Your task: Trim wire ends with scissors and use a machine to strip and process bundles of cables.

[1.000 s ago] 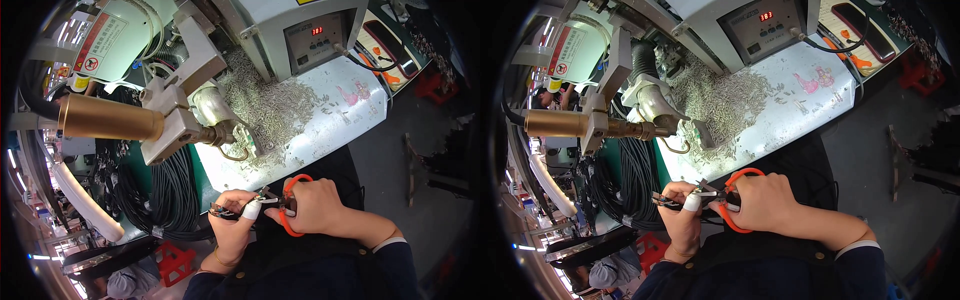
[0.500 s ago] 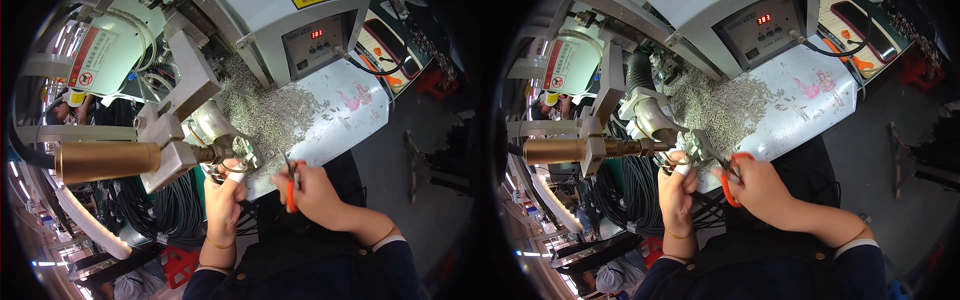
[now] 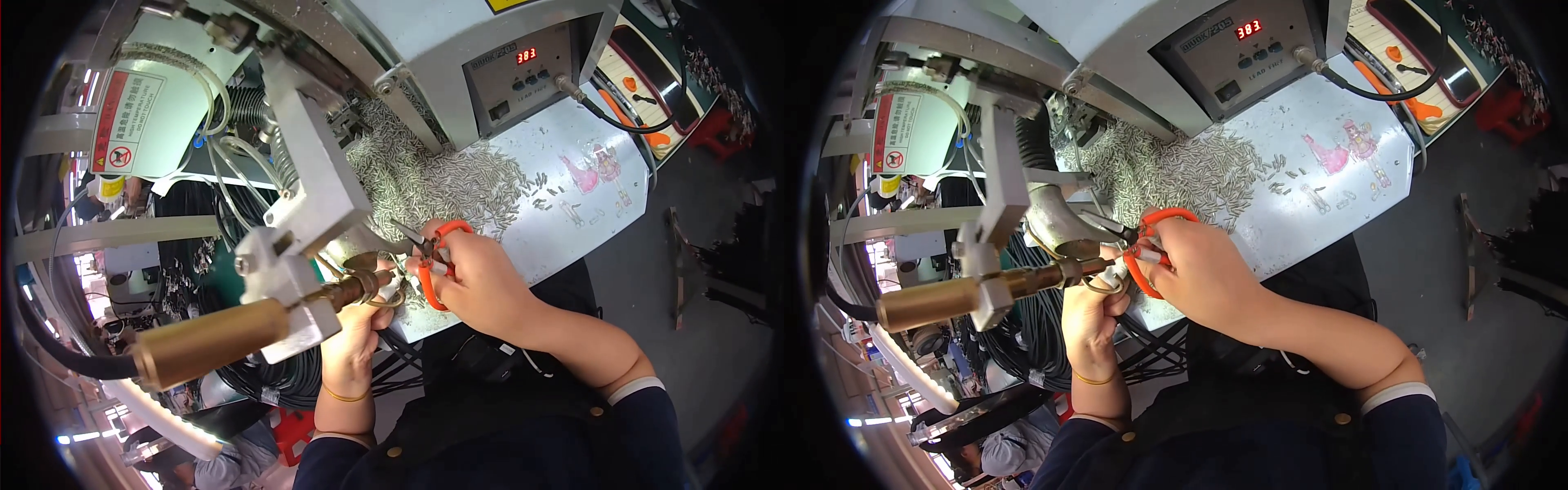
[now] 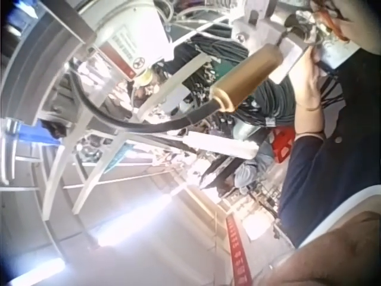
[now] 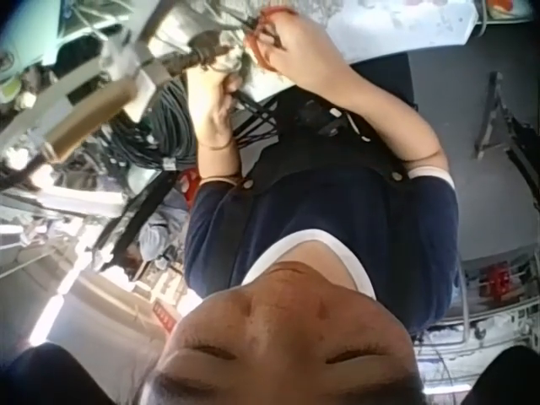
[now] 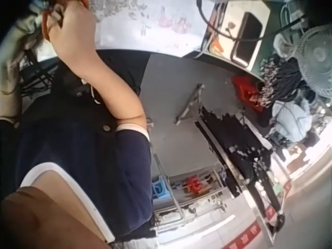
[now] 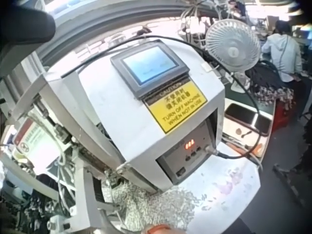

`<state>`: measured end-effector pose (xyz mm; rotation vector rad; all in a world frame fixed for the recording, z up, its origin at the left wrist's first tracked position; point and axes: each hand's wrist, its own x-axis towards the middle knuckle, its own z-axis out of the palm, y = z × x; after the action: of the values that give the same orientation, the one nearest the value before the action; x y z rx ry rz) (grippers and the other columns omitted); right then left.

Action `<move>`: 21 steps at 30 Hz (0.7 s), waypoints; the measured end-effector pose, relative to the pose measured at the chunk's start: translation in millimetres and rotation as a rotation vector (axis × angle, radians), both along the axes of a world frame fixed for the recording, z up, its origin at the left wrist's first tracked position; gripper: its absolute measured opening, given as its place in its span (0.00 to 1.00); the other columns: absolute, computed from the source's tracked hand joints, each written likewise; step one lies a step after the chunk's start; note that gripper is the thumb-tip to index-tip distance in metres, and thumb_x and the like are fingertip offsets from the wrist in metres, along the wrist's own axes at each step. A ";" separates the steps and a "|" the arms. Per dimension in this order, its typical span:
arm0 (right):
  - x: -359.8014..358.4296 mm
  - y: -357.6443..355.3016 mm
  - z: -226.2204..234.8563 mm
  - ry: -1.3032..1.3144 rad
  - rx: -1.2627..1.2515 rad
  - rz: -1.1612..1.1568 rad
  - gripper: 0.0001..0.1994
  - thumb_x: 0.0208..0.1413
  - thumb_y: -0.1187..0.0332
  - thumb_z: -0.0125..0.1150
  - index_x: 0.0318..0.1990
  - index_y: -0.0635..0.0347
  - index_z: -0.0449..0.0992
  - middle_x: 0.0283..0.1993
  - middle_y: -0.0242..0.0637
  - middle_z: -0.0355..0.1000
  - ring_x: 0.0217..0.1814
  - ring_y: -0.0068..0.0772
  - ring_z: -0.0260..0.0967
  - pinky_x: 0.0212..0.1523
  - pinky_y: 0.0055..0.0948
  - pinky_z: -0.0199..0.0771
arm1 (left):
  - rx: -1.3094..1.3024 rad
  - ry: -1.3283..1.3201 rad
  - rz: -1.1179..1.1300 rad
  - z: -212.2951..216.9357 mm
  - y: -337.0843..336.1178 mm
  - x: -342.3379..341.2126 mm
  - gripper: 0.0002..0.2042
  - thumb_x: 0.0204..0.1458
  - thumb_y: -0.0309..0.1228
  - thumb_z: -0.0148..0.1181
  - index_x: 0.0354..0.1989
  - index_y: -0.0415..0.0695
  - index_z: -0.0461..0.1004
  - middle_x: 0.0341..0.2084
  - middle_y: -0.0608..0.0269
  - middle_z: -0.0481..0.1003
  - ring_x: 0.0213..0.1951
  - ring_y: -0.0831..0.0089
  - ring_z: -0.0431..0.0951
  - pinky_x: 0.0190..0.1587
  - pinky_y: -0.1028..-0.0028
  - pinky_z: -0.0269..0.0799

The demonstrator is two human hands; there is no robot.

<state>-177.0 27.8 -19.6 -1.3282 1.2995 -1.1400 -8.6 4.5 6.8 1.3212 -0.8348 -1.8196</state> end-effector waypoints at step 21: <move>-10.4 20.4 18.2 -0.293 0.199 0.148 0.07 0.52 0.70 0.55 0.31 0.64 0.65 0.21 0.30 0.60 0.22 0.14 0.55 0.22 0.21 0.57 | -0.066 0.088 -0.019 11.2 29.4 -0.4 0.08 0.48 0.22 0.54 0.38 0.34 0.70 0.24 0.64 0.69 0.21 0.82 0.63 0.22 0.80 0.57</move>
<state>-187.4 48.2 -1.4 -1.0488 1.0534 -1.0293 -9.0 33.9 18.0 1.1869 -0.8552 -1.8347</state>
